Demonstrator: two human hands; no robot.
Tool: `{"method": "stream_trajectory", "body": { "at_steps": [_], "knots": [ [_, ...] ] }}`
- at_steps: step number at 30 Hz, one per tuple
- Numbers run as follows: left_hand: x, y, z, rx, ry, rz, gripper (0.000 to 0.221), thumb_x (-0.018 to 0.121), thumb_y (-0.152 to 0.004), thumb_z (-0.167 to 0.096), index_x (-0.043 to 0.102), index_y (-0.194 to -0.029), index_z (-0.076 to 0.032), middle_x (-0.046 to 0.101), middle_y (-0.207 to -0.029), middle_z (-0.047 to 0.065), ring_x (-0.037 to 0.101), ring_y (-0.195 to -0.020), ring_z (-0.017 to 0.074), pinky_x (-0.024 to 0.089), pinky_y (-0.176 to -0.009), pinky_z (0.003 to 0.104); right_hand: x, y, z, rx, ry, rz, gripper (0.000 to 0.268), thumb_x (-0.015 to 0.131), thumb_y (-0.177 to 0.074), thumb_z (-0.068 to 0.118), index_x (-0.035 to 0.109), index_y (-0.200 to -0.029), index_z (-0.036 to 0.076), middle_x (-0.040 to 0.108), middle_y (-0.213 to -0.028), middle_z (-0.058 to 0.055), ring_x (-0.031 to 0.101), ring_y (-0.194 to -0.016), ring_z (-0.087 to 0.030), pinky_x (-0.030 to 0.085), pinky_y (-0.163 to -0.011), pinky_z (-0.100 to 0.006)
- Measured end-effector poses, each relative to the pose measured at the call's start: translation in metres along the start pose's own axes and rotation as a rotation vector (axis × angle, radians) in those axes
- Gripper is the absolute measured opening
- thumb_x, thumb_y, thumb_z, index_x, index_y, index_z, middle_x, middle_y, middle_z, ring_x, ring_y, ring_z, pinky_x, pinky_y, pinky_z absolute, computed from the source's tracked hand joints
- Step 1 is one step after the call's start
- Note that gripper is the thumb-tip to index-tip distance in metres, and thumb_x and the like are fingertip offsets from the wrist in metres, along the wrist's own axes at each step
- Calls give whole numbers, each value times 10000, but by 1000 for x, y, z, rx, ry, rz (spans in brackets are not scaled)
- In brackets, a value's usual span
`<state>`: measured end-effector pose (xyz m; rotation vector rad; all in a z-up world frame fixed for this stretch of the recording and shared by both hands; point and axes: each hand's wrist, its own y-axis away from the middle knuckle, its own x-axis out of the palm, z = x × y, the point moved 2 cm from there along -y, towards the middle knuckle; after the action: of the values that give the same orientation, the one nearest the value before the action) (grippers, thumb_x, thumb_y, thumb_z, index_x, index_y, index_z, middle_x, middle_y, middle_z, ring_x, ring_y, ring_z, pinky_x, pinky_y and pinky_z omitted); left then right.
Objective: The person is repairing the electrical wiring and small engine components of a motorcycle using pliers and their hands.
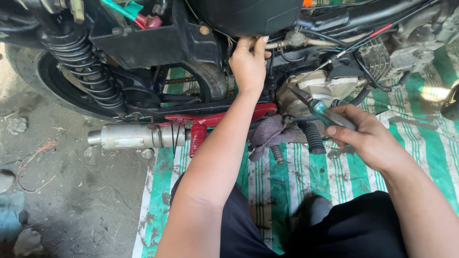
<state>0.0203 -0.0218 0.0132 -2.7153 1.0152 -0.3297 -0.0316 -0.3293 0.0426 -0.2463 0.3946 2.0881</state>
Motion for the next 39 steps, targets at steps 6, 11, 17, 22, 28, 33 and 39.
{"method": "stream_trajectory", "body": {
  "at_steps": [6, 11, 17, 22, 28, 33, 39],
  "knots": [
    [-2, -2, -1, 57, -103, -14, 218, 697, -997, -203, 828, -1074, -46, 789, -651, 34, 749, -572, 108, 564, -558, 269, 3, 0, -1, -17, -39, 15, 435, 723, -936, 22, 702, -1365, -47, 740, -955, -148, 588, -734, -204, 458, -652, -329],
    [-5, -6, 2, 142, -201, 12, 216, 677, -1024, -214, 815, -1100, -66, 815, -709, 28, 804, -646, 120, 614, -621, 292, 4, -3, -3, 5, -66, 20, 425, 721, -944, 18, 700, -1363, -48, 738, -969, -145, 575, -732, -199, 448, -646, -323],
    [-9, -9, 2, 129, -281, 38, 252, 665, -1020, -277, 827, -1119, -111, 810, -664, 27, 777, -581, 164, 604, -610, 328, 10, -5, -4, 2, -131, 30, 393, 689, -962, 3, 680, -1349, -63, 729, -979, -155, 563, -730, -197, 446, -669, -327],
    [-4, -7, 3, 194, -248, -20, 187, 706, -998, -202, 813, -1072, -68, 840, -754, 60, 819, -620, 155, 633, -612, 323, 14, -7, -5, -18, -218, 49, 343, 657, -983, 2, 670, -1320, -60, 715, -987, -151, 561, -732, -187, 444, -670, -301],
    [0, -7, 9, 177, -192, -88, 192, 777, -935, -111, 789, -1078, 16, 883, -924, 82, 852, -750, 192, 668, -722, 310, 18, -10, -7, -17, -247, 41, 320, 650, -988, -14, 661, -1304, -63, 697, -964, -167, 546, -721, -194, 451, -675, -324],
    [-7, -8, 12, 355, -263, -57, 175, 742, -976, -145, 779, -1082, -10, 879, -941, 98, 803, -662, 224, 628, -656, 343, 17, -11, -13, -46, -288, 58, 280, 651, -1001, 2, 657, -1274, -59, 696, -962, -170, 556, -725, -201, 457, -687, -327],
    [-9, -6, 8, 267, -238, 60, 237, 630, -1059, -223, 795, -1112, -61, 871, -869, 63, 867, -748, 195, 675, -720, 349, 21, -11, -4, -38, -261, 55, 290, 644, -1005, 3, 660, -1286, -67, 716, -997, -177, 563, -735, -200, 459, -711, -322]
  ]
}}
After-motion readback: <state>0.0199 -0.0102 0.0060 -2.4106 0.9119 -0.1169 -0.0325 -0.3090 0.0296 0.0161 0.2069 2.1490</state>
